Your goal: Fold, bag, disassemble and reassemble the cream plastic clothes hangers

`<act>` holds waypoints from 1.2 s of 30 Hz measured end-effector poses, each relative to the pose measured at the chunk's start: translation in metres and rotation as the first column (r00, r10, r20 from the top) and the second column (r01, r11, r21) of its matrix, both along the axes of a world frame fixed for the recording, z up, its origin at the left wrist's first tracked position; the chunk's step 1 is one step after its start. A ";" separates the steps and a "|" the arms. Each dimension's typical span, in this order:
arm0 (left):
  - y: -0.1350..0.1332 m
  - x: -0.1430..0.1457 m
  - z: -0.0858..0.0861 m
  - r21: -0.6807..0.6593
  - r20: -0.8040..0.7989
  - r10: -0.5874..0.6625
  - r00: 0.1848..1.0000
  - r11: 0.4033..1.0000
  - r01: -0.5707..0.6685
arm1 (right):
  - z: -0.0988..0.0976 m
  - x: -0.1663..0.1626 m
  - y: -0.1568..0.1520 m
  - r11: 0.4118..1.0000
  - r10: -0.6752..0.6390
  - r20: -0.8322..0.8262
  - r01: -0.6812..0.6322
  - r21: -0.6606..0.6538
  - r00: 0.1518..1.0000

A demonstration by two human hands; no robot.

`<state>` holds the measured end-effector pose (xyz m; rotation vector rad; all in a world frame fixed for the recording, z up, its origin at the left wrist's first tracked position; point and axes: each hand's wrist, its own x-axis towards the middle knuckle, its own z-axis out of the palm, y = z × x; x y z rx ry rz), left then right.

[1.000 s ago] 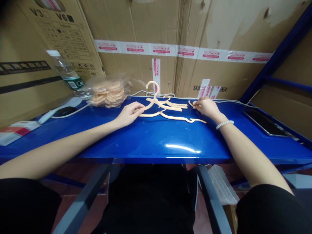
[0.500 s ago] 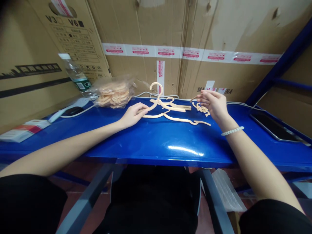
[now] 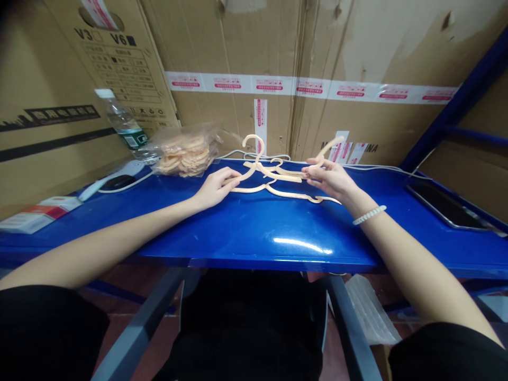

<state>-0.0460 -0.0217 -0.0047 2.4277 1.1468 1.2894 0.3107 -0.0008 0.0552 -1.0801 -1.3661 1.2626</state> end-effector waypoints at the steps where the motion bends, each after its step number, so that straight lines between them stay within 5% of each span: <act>1: 0.000 0.000 0.000 0.004 0.001 -0.002 1.000 1.000 0.002 | -0.001 0.000 0.000 1.000 0.008 0.013 -0.008 -0.004 1.000; 17: -0.002 0.001 -0.001 0.082 -0.012 -0.023 1.000 0.996 0.024 | -0.002 0.000 0.000 0.969 0.156 0.041 -0.145 -0.200 0.987; 28: -0.004 0.001 0.000 0.087 -0.020 -0.033 0.999 0.996 0.035 | 0.003 -0.009 -0.006 0.942 0.082 0.085 -0.050 -0.331 0.993; 36: -0.005 0.002 -0.002 0.097 -0.035 -0.038 0.999 0.994 0.041 | -0.002 -0.019 -0.009 0.971 -0.002 0.090 0.024 -0.237 0.996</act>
